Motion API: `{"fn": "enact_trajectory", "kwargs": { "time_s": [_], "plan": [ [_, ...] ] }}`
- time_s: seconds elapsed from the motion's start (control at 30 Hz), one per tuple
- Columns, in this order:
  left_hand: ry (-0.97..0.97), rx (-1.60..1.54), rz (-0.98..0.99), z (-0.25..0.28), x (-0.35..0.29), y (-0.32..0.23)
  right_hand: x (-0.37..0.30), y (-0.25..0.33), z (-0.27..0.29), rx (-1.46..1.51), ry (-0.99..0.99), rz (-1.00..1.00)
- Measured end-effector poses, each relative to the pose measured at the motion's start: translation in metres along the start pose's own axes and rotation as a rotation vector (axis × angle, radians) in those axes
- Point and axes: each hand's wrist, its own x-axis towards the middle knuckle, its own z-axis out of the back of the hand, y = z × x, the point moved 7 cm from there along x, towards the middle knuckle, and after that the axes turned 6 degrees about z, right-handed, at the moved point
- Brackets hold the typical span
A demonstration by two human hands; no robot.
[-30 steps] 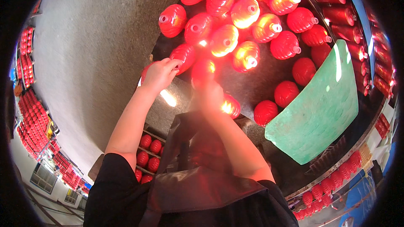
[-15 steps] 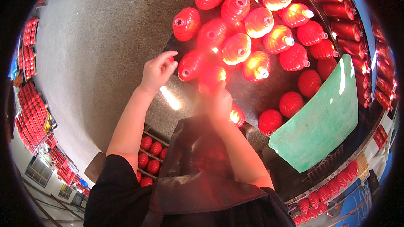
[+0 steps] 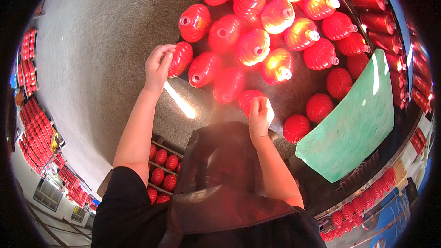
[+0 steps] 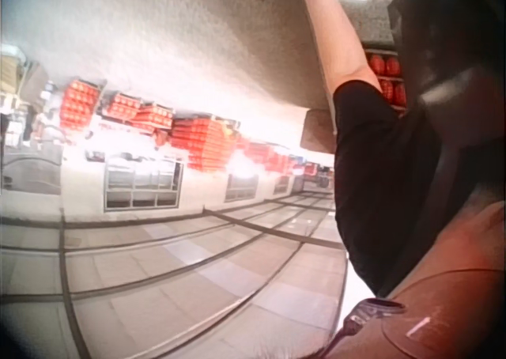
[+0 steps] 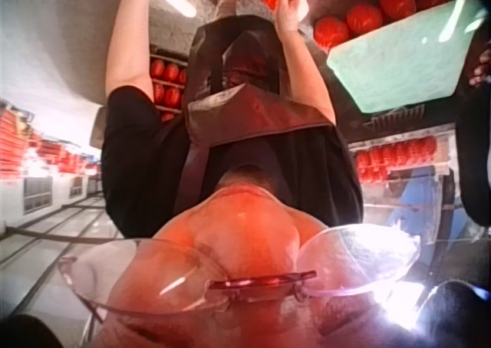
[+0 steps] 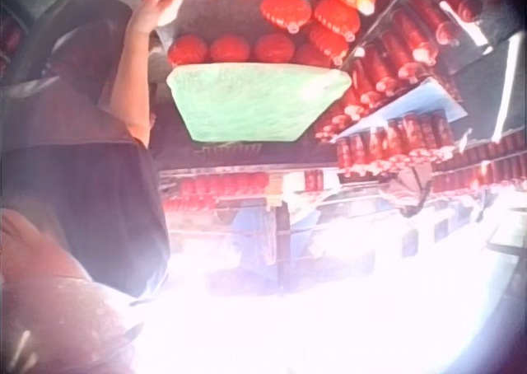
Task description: The person applies gold labels to red plastic bottles by hand, smoothing each label around the bottle body. After labeling, the person moves the bottles to a green tray and arranges them in rows.
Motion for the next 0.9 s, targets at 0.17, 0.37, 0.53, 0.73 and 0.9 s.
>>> {"fn": "enact_trajectory", "kwargs": {
  "time_s": [0.17, 0.37, 0.53, 0.73, 0.9],
  "plan": [
    [-0.053, 0.588, -0.37, -0.021, -0.055, -0.064, -0.017, 0.031, 0.017, -0.327, 0.241, 0.465],
    [0.361, 0.436, -0.25, -0.117, -0.114, -0.083, -0.022, 0.02, 0.032, -0.83, 0.693, 0.437],
    [0.346, 0.512, -0.288, -0.143, -0.117, -0.067, -0.017, 0.024, 0.029, -0.791, 0.655, 0.49],
    [0.293, 0.529, -0.307, -0.144, -0.118, -0.061, -0.014, 0.034, 0.017, -0.612, 0.492, 0.368],
    [0.305, 0.532, -0.298, -0.143, -0.118, -0.06, -0.018, 0.047, 0.001, -0.634, 0.427, 0.418]
  ]
}}
